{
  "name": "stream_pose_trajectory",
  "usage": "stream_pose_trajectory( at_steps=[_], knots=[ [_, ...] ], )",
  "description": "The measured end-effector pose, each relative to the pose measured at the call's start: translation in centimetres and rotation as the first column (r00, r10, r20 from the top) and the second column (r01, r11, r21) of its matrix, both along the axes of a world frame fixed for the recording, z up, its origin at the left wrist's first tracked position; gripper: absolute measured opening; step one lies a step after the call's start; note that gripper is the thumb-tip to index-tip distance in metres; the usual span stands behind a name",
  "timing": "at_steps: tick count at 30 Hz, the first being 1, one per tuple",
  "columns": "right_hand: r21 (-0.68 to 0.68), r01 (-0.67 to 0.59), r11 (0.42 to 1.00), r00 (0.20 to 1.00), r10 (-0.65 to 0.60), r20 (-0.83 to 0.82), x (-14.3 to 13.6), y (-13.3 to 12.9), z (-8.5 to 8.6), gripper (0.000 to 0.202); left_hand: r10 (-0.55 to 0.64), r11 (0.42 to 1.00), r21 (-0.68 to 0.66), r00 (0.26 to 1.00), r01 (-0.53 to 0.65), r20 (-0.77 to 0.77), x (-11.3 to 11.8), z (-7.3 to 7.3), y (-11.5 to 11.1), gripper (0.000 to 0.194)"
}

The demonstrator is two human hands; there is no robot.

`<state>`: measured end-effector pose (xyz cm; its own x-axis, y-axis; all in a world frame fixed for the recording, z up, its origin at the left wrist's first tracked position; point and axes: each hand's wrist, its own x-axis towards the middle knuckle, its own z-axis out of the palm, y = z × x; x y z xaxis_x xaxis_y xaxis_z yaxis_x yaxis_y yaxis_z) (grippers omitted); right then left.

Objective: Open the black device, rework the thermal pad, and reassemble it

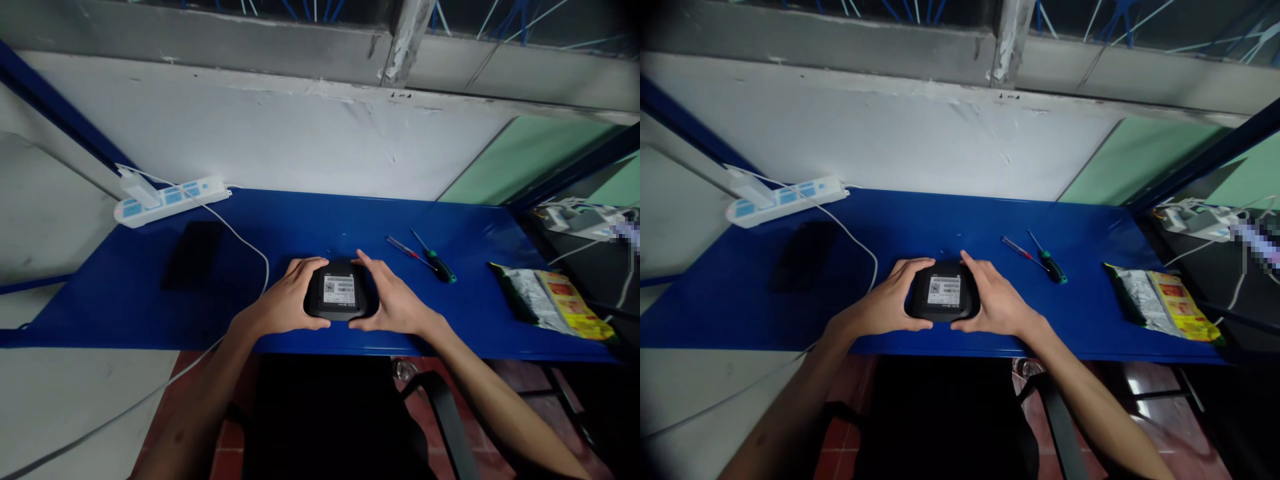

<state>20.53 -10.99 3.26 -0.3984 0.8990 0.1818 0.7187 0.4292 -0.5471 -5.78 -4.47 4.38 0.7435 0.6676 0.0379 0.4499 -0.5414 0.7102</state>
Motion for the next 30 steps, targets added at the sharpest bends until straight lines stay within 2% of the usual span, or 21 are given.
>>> stream_pose_trajectory(
  at_steps=[10, 19, 30],
  knots=[
    [-0.06, 0.005, 0.998, 1.0, -0.005, 0.006, -1.2, 0.2, -0.6, 0.129, 0.008, 1.0, -0.021, 1.0, -0.008, -0.023, -1.1, -1.7, 0.1, 0.109],
    [-0.11, 0.034, 0.993, 0.999, -0.037, -0.027, -0.8, -0.1, -1.2, 0.126, 0.002, 1.0, 0.002, 0.999, -0.002, -0.038, -0.8, -2.0, 0.1, 0.104],
    [-0.134, 0.048, 0.99, 0.999, -0.051, -0.019, 1.2, -1.1, -1.4, 0.118, 0.01, 1.0, 0.014, 0.999, -0.01, -0.047, 1.4, -2.2, -0.8, 0.109]
  ],
)
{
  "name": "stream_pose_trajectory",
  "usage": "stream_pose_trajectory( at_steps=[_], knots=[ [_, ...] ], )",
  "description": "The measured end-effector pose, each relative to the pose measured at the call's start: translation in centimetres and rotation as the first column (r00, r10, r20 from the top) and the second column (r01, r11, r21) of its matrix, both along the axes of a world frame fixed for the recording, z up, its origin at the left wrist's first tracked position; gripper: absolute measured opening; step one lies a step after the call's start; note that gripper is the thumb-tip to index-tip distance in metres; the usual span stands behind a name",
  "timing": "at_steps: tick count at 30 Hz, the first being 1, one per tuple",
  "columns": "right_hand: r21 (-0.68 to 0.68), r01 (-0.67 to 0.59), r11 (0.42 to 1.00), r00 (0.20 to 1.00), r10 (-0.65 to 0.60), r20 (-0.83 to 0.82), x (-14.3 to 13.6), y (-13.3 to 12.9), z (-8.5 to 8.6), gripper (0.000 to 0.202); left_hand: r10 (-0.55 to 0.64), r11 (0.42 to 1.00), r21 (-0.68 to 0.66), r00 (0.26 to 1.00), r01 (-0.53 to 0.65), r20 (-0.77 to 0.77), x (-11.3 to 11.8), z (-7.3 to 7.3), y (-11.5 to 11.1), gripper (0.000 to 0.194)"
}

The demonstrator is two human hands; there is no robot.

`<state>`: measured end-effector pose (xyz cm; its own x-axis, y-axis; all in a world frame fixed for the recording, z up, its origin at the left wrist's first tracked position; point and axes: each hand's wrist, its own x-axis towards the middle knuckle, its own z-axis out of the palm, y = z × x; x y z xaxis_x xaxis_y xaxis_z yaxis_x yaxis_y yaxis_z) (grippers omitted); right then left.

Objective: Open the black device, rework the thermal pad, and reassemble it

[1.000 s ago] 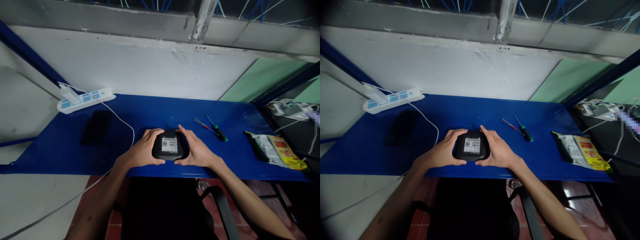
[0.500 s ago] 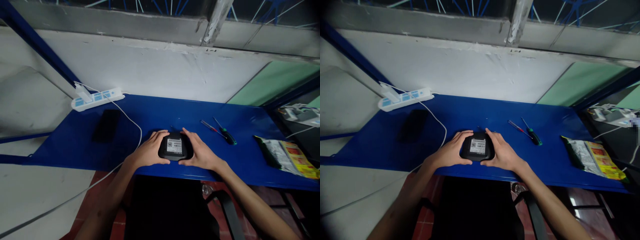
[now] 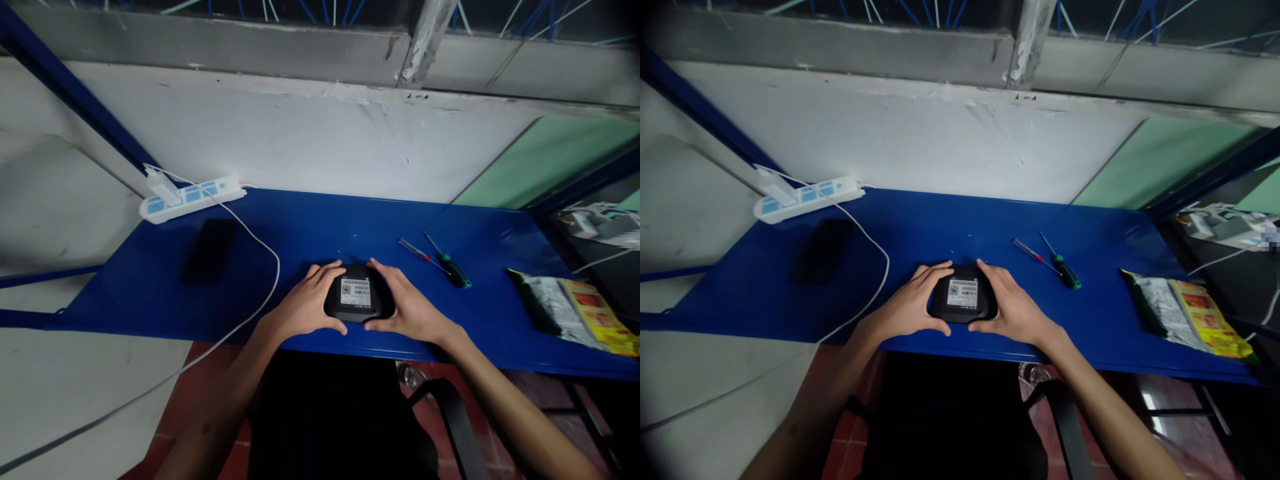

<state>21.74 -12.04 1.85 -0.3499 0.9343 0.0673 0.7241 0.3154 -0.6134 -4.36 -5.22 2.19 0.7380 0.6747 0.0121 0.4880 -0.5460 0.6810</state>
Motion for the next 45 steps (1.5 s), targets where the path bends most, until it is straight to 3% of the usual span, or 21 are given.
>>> stream_pose_trajectory(
  at_steps=[8, 14, 28, 37, 45],
  knots=[
    [0.016, 0.025, 1.0, 0.999, -0.025, 0.023, 2.1, -1.5, -0.3, 0.112, -0.026, 1.0, -0.005, 1.0, 0.026, -0.01, 1.9, -0.1, -0.7, 0.115],
    [0.015, 0.049, 0.999, 0.999, -0.049, 0.013, 2.1, -1.7, -0.5, 0.117, -0.055, 0.998, -0.034, 0.997, 0.053, -0.048, 1.7, 0.2, -0.6, 0.1],
    [-0.122, 0.149, 0.981, 0.988, -0.142, 0.068, 1.4, -1.9, 0.3, 0.121, -0.061, 0.998, 0.008, 0.996, 0.062, -0.06, 1.6, -0.3, -0.7, 0.093],
    [-0.092, 0.152, 0.984, 0.987, -0.145, 0.074, 1.3, -1.8, 0.3, 0.121, -0.052, 0.999, -0.014, 0.998, 0.051, -0.032, 1.6, -0.4, -0.8, 0.093],
    [-0.088, 0.167, 0.982, 0.986, -0.168, -0.004, 1.6, -2.1, -0.8, 0.116, 0.006, 1.0, 0.012, 1.0, -0.006, -0.019, 1.6, -0.7, -1.4, 0.087]
  ],
)
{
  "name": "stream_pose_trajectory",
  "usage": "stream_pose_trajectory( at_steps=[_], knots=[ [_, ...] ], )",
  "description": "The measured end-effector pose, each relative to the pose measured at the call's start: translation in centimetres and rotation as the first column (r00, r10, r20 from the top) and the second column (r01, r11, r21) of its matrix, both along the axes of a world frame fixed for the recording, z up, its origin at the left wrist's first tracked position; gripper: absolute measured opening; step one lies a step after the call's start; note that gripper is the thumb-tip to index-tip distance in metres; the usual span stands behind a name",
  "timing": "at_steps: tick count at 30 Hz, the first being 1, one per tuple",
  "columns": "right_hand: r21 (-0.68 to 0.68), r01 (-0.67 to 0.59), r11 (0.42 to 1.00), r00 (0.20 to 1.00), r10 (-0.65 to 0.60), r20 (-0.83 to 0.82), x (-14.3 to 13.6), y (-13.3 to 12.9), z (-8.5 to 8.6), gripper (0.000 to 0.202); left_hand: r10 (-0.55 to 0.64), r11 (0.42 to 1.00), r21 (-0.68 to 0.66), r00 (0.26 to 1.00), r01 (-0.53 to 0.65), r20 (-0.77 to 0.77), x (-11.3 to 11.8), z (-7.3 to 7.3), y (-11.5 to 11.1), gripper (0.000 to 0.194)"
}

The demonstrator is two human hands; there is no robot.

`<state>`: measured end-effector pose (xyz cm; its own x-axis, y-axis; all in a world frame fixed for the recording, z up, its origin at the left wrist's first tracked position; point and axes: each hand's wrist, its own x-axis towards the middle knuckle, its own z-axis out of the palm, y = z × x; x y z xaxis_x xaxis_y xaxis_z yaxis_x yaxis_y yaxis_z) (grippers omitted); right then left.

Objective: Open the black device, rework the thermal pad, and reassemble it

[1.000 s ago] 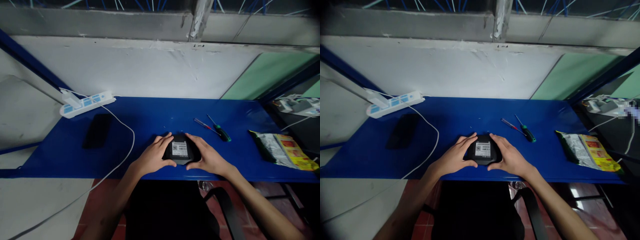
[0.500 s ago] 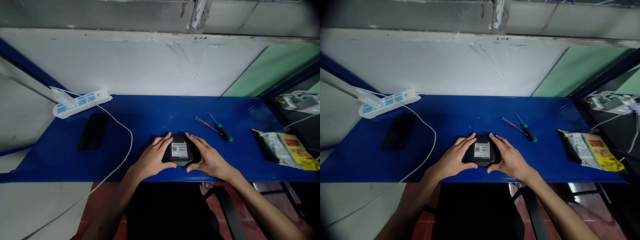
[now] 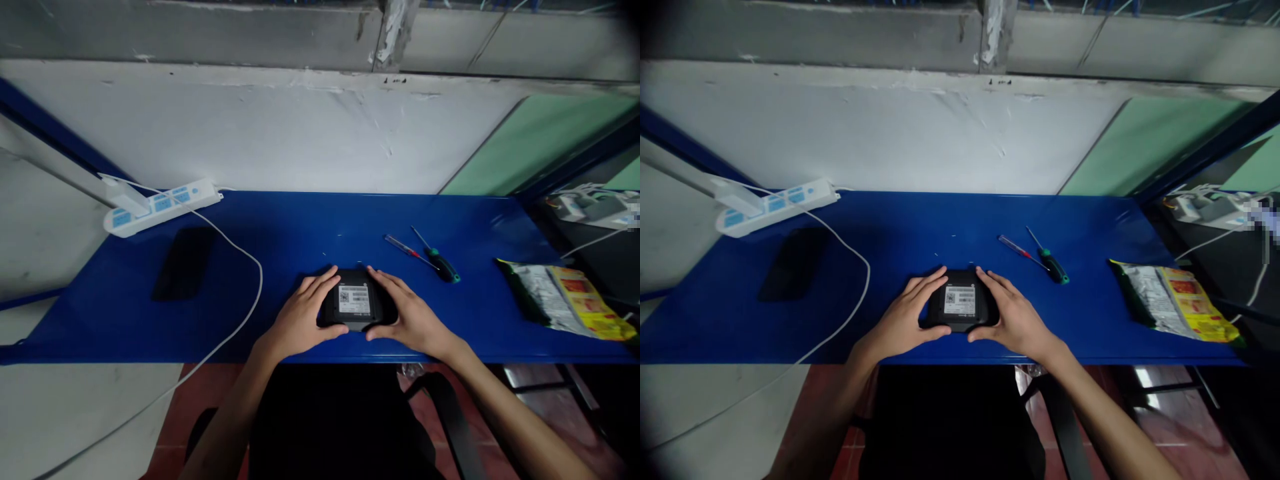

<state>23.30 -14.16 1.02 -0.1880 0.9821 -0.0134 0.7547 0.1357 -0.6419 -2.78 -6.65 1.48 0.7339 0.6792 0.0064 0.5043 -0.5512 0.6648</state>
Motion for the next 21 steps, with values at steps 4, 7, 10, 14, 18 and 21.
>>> stream_pose_trajectory(
  at_steps=[4, 7, 10, 14, 18, 21],
  knots=[
    [0.023, -0.007, 1.0, 1.0, 0.007, -0.029, 0.1, -0.2, -0.5, 0.114, -0.01, 0.999, 0.052, 1.0, 0.011, -0.015, 0.0, -0.2, -0.2, 0.079],
    [0.065, -0.027, 0.998, 0.999, 0.029, -0.029, 0.2, -0.4, -0.7, 0.111, -0.013, 0.996, 0.083, 1.0, 0.015, -0.021, -0.1, -0.4, -0.4, 0.076],
    [0.11, -0.07, 0.991, 0.998, 0.07, 0.005, 0.3, -0.6, -0.7, 0.106, -0.006, 0.995, 0.098, 1.0, 0.007, -0.011, -0.1, -0.5, -0.5, 0.074],
    [0.159, -0.086, 0.984, 0.995, 0.076, 0.066, 0.9, -0.2, -0.2, 0.088, 0.0, 0.995, 0.102, 1.0, -0.001, 0.007, -0.1, -0.5, -0.6, 0.072],
    [0.243, 0.037, 0.969, 0.988, -0.073, 0.139, 2.3, 1.7, 1.0, 0.058, 0.005, 0.996, 0.094, 1.0, -0.004, -0.01, -0.1, -0.4, -0.6, 0.071],
    [0.305, 0.096, 0.947, 0.957, -0.172, 0.234, 3.6, 4.3, 1.5, 0.053, 0.013, 0.996, 0.086, 1.0, -0.012, -0.013, -0.1, -0.3, -0.6, 0.07]
  ],
)
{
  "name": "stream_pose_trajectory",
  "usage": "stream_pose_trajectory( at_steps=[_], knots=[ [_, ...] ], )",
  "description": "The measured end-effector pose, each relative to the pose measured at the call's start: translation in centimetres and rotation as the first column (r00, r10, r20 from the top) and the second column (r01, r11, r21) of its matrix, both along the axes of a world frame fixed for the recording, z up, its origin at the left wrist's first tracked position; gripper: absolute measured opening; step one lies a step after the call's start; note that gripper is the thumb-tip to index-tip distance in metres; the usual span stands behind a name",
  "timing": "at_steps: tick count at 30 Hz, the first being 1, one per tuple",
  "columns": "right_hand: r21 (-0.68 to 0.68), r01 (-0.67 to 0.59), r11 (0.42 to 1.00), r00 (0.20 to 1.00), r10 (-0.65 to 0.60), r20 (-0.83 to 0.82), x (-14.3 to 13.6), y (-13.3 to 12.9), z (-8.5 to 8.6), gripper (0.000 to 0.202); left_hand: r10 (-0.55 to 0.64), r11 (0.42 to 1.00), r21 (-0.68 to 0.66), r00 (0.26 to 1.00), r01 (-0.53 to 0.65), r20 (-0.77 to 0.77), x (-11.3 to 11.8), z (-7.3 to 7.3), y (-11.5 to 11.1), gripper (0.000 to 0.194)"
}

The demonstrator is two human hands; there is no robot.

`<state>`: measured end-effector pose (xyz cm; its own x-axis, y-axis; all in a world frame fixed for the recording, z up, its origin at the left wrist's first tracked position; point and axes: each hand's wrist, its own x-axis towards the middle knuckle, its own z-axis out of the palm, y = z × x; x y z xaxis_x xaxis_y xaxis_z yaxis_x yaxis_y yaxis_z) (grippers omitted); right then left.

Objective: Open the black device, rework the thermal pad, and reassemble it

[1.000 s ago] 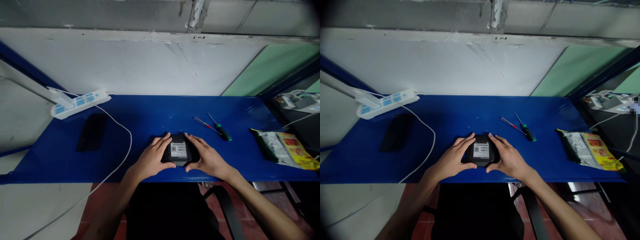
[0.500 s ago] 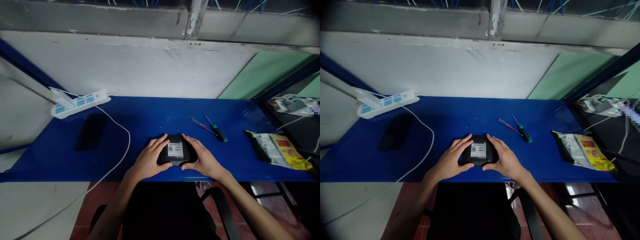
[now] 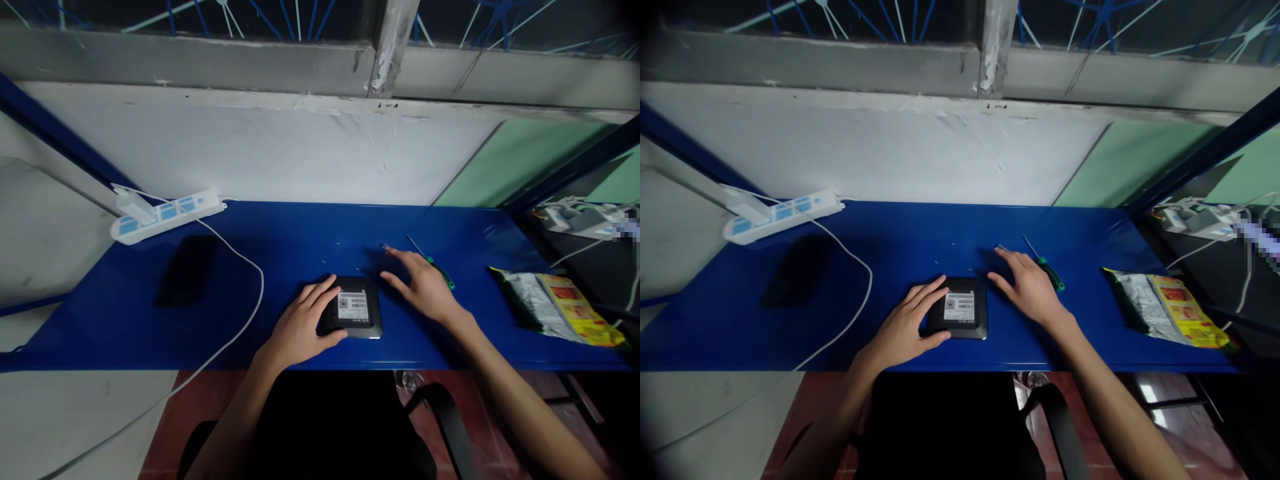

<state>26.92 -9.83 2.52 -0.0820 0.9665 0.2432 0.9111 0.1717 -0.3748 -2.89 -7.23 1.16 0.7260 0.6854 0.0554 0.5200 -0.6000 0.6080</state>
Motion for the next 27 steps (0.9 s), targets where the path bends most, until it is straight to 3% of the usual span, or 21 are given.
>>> stream_pose_trajectory(
  at_steps=[5, 10, 16, 21, 24, 27],
  knots=[
    [-0.022, 0.103, 0.994, 0.973, -0.096, 0.208, 1.6, 4.3, -0.4, 0.057, 0.016, 1.0, -0.003, 0.999, -0.016, 0.041, 0.0, 0.0, -0.2, 0.068],
    [-0.062, 0.159, 0.985, 0.955, -0.138, 0.262, 2.4, 5.7, -1.5, 0.053, 0.039, 0.999, -0.01, 0.998, -0.039, 0.046, -0.1, 0.0, -0.2, 0.062],
    [-0.077, 0.067, 0.995, 0.994, -0.06, 0.094, 2.8, 5.4, -2.6, 0.046, 0.039, 0.999, -0.02, 0.999, -0.038, 0.028, -0.1, 0.1, -0.2, 0.063],
    [-0.046, 0.044, 0.998, 0.999, -0.044, -0.011, 3.0, 5.1, -2.4, 0.04, 0.046, 0.999, -0.025, 0.999, -0.046, 0.026, -0.1, 0.0, -0.1, 0.061],
    [0.021, 0.109, 0.994, 0.984, -0.105, -0.143, 3.0, 4.9, -1.9, 0.041, 0.048, 0.998, -0.029, 0.998, -0.047, 0.03, 0.0, -0.1, -0.1, 0.06],
    [0.067, 0.24, 0.969, 0.891, -0.192, -0.412, 2.5, 4.8, -1.6, 0.043, 0.044, 0.999, -0.03, 0.999, -0.043, 0.032, 0.0, -0.1, 0.0, 0.06]
  ],
)
